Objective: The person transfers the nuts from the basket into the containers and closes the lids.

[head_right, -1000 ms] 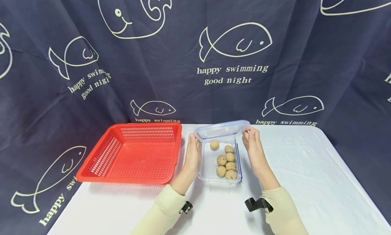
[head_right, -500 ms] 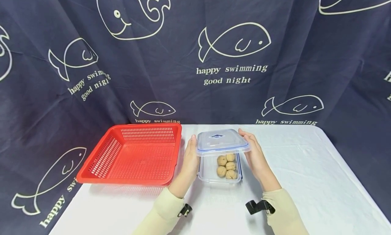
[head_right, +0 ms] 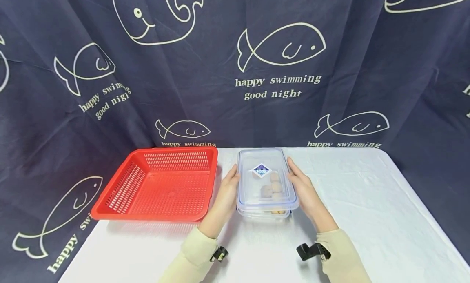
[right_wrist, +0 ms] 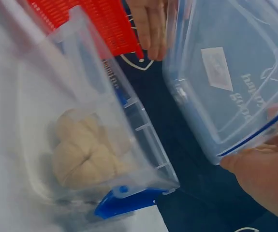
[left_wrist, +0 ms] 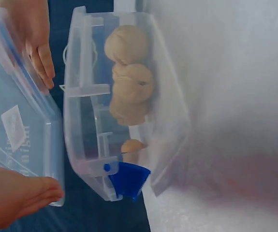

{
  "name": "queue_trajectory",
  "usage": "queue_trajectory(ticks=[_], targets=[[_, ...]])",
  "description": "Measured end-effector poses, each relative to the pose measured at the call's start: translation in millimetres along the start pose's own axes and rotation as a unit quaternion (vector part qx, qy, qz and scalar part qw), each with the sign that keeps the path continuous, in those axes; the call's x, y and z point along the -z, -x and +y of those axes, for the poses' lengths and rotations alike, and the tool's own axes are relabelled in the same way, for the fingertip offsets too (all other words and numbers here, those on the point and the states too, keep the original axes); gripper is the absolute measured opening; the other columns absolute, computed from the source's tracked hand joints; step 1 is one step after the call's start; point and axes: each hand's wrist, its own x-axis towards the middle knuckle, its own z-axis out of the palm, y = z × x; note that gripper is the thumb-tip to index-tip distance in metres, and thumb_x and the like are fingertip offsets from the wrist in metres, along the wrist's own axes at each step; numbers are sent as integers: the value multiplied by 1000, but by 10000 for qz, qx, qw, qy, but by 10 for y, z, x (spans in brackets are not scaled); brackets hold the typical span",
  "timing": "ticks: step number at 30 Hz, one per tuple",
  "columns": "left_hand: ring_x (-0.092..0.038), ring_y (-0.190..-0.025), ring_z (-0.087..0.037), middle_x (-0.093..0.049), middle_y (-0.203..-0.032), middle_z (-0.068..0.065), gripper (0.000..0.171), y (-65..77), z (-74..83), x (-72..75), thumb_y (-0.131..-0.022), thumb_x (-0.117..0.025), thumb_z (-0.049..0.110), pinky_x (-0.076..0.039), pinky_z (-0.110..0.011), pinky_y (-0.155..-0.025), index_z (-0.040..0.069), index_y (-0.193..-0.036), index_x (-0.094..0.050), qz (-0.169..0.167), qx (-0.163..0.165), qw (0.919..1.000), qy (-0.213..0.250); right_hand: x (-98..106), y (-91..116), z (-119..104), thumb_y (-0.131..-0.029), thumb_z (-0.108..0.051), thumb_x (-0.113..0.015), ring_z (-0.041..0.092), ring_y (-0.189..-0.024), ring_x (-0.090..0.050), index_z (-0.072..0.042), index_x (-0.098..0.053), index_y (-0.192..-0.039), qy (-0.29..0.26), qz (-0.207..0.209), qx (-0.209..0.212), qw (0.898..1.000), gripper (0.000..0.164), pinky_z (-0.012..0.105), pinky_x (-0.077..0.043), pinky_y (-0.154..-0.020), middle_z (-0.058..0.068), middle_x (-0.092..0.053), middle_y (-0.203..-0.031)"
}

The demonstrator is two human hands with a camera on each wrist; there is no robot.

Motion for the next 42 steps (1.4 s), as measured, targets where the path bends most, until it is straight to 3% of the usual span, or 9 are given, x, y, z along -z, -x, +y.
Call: queue_trajectory(ticks=[6, 13, 18, 26, 42], targets=[[-17, -144, -32, -23, -157, -14, 54, -79, -87, -18, -102, -39, 16, -14, -48, -116, 4, -152, -23, 84, 59, 9982, -593, 2, -21, 108, -104, -18, -38, 28, -146, 4, -3, -5, -153, 646, 155, -201, 9976, 61, 18, -6, -114, 12, 3, -160], [-17, -144, -34, -23, -156, -18, 54, -171, -172, -45, -102, -38, 13, -14, -49, -116, 1, -151, -21, 116, 108, 9939, -1089, 33, -86, 244, -103, -18, -41, 38, -144, 0, 2, -6, -152, 1157, 109, -254, 9929, 63, 46, -4, -115, 20, 1, -158], [-16, -144, -36, -22, -156, -21, 54, -221, -195, -64, -102, -37, 12, -12, -49, -116, 0, -151, -19, 145, 183, 9909, -1322, 21, -110, 335, -103, -18, -42, 42, -143, -2, 4, -6, -151, 1496, 113, -276, 9883, 64, 51, -6, -115, 25, -1, -157], [-19, -143, -37, -24, -154, -24, 55, -295, -267, -72, -99, -38, 7, -14, -49, -116, -2, -151, -21, 231, 416, 9888, -1411, -9, -104, 416, -104, -22, -41, 46, -142, -3, 3, -2, -151, 1933, 10, -372, 9804, 67, 55, -8, -114, 27, 2, -156], [-17, -142, -40, -23, -154, -25, 56, -357, -335, -67, -99, -39, 8, -13, -50, -116, -3, -150, -21, 199, 722, 9885, -1311, 9, -139, 463, -105, -22, -38, 46, -142, -3, 4, -3, -151, 2079, 30, -469, 9770, 64, 55, -7, -114, 27, 1, -156]])
